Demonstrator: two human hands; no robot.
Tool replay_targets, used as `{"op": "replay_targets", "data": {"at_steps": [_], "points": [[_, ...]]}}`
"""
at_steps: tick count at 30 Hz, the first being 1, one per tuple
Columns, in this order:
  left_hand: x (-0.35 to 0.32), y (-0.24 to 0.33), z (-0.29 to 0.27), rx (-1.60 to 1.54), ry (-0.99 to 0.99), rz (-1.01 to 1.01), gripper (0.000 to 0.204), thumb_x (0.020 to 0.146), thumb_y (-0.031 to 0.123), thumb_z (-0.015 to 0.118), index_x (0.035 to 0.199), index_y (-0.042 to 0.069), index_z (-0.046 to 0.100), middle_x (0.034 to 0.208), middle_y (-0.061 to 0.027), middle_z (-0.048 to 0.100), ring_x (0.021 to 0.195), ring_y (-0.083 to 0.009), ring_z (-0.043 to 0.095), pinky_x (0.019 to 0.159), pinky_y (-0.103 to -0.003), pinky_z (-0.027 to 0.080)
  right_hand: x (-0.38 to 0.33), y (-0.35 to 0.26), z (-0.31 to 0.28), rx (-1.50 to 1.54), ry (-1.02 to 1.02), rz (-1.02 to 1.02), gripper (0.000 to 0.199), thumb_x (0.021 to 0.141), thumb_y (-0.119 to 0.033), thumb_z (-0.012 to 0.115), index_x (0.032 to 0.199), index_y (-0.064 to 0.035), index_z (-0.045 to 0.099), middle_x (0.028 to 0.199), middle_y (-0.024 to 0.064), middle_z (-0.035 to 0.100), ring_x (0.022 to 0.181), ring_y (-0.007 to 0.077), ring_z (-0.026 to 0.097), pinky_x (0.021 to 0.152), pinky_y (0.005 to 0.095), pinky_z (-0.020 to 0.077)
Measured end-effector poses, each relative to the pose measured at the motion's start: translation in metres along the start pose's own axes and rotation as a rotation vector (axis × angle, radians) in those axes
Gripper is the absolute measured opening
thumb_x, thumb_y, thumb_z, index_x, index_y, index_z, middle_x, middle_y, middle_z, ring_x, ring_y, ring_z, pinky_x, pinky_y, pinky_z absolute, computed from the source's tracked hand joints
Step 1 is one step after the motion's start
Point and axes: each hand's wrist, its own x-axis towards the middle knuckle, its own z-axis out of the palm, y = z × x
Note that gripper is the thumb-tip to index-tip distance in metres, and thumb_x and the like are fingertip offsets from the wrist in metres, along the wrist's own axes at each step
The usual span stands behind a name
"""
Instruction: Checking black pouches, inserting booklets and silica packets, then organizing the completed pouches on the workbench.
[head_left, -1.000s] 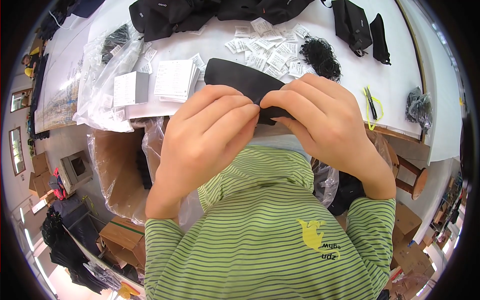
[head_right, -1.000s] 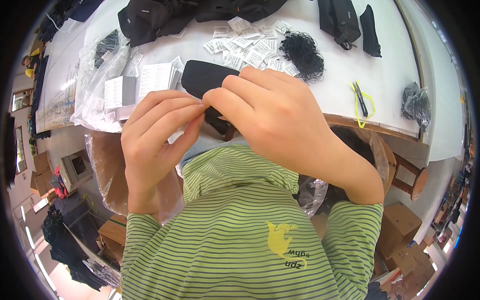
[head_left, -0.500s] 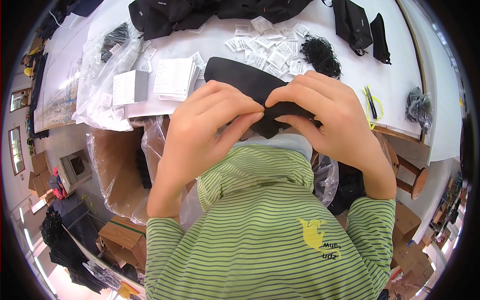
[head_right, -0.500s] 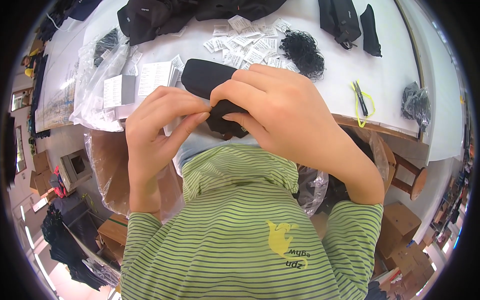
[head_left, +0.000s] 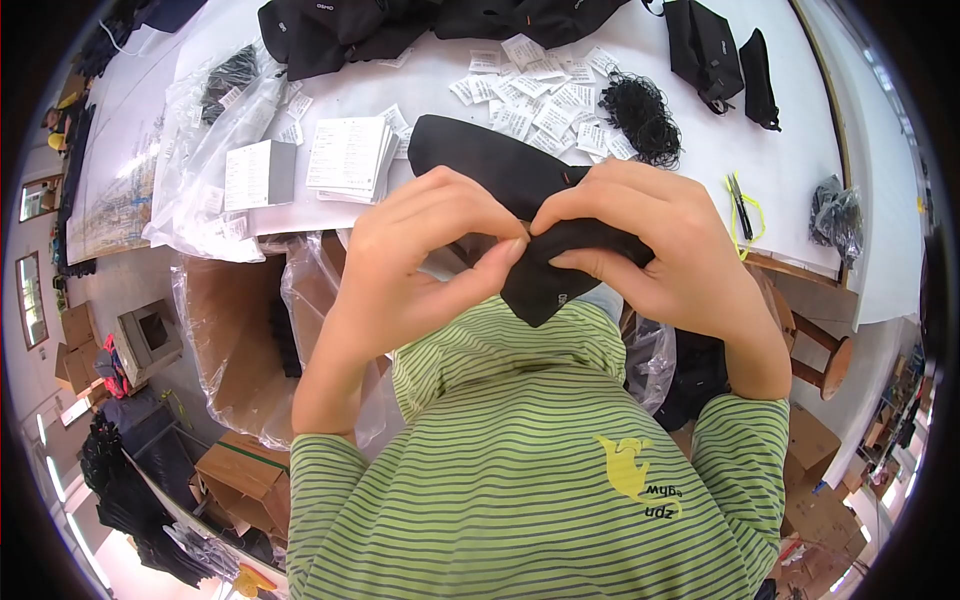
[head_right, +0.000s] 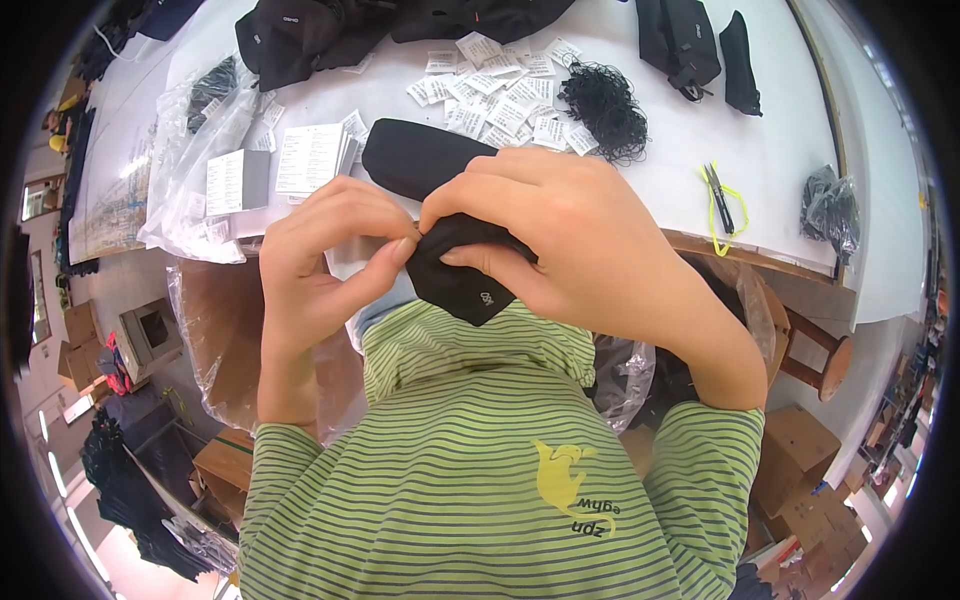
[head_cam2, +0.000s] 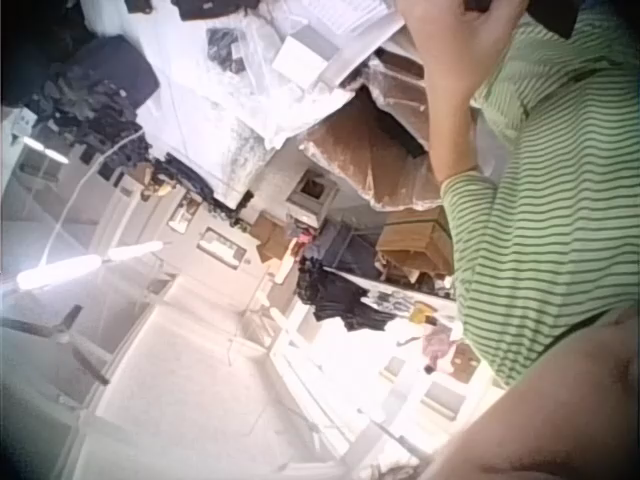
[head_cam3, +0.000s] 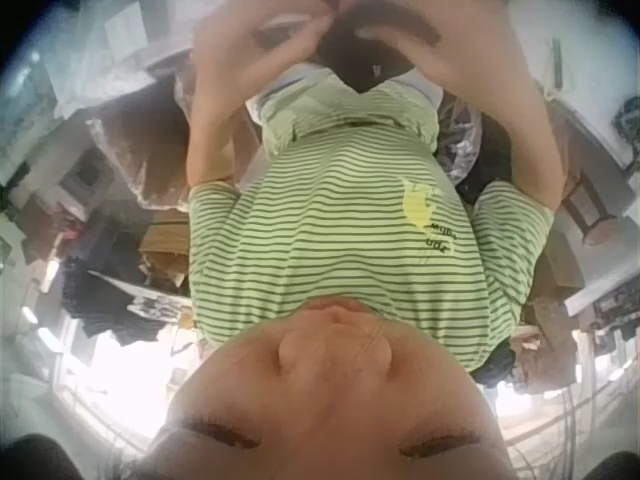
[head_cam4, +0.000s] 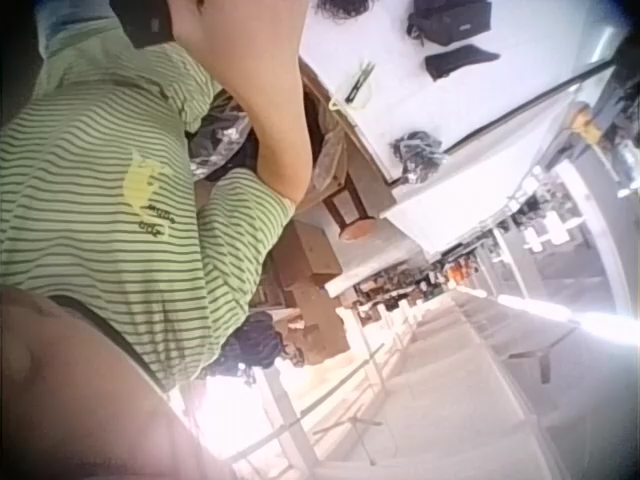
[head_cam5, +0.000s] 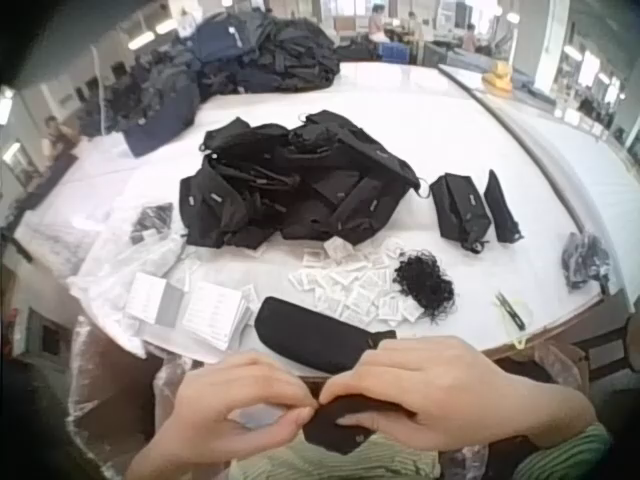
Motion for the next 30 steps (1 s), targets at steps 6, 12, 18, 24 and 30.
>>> {"op": "replay_targets", "data": {"at_steps": [6, 12, 18, 24, 30], "points": [[-0.002, -0.004, -0.002, -0.135, -0.037, -0.029, 0.012, 0.071, -0.002, 0.071, 0.08, 0.002, 0.067, 0.077, -0.0034, 0.067, 0.072, -0.0163, 0.06, 0.059, -0.026, 0.048, 0.0, -0.002, -0.004, 0.073, -0.038, 0.022, 0.022, 0.072, -0.009, 0.071, 0.093, -0.008, 0.063, 0.078, 0.0057, 0.061, 0.072, 0.0265, 0.059, 0.063, 0.0342, 0.0467], [-0.003, 0.005, -0.004, 0.039, -0.072, 0.006, 0.014, 0.07, 0.001, 0.073, 0.081, 0.004, 0.066, 0.077, -0.0035, 0.066, 0.072, -0.0185, 0.059, 0.06, -0.028, 0.048, -0.001, -0.002, -0.005, 0.04, -0.07, 0.031, 0.022, 0.072, -0.01, 0.071, 0.092, -0.0081, 0.063, 0.079, 0.0056, 0.062, 0.074, 0.0267, 0.06, 0.064, 0.0346, 0.0469], [-0.002, 0.011, 0.001, 0.187, -0.061, 0.093, 0.018, 0.061, -0.005, 0.073, 0.076, 0.001, 0.066, 0.074, -0.0052, 0.065, 0.072, -0.0191, 0.061, 0.061, -0.027, 0.048, 0.0, -0.002, -0.005, 0.021, -0.136, 0.045, 0.021, 0.073, -0.012, 0.07, 0.092, -0.0086, 0.063, 0.08, 0.0047, 0.062, 0.074, 0.0254, 0.06, 0.064, 0.0342, 0.0472], [-0.005, 0.008, -0.001, -0.016, -0.06, -0.025, 0.017, 0.061, -0.008, 0.069, 0.075, 0.0, 0.066, 0.074, -0.0048, 0.065, 0.072, -0.0187, 0.061, 0.063, -0.028, 0.047, -0.001, -0.003, -0.005, 0.095, -0.116, 0.029, 0.022, 0.073, -0.013, 0.071, 0.094, -0.0088, 0.063, 0.081, 0.0047, 0.063, 0.076, 0.0252, 0.061, 0.064, 0.0335, 0.0475], [-0.004, 0.008, -0.004, -0.059, -0.091, -0.051, 0.017, 0.062, -0.006, 0.072, 0.077, 0.001, 0.066, 0.074, -0.0044, 0.066, 0.073, -0.0189, 0.06, 0.064, -0.028, 0.047, -0.003, -0.002, -0.008, 0.111, -0.124, 0.048, 0.022, 0.073, -0.013, 0.071, 0.094, -0.0083, 0.063, 0.082, 0.0053, 0.063, 0.076, 0.0258, 0.06, 0.064, 0.0339, 0.0472]]}}
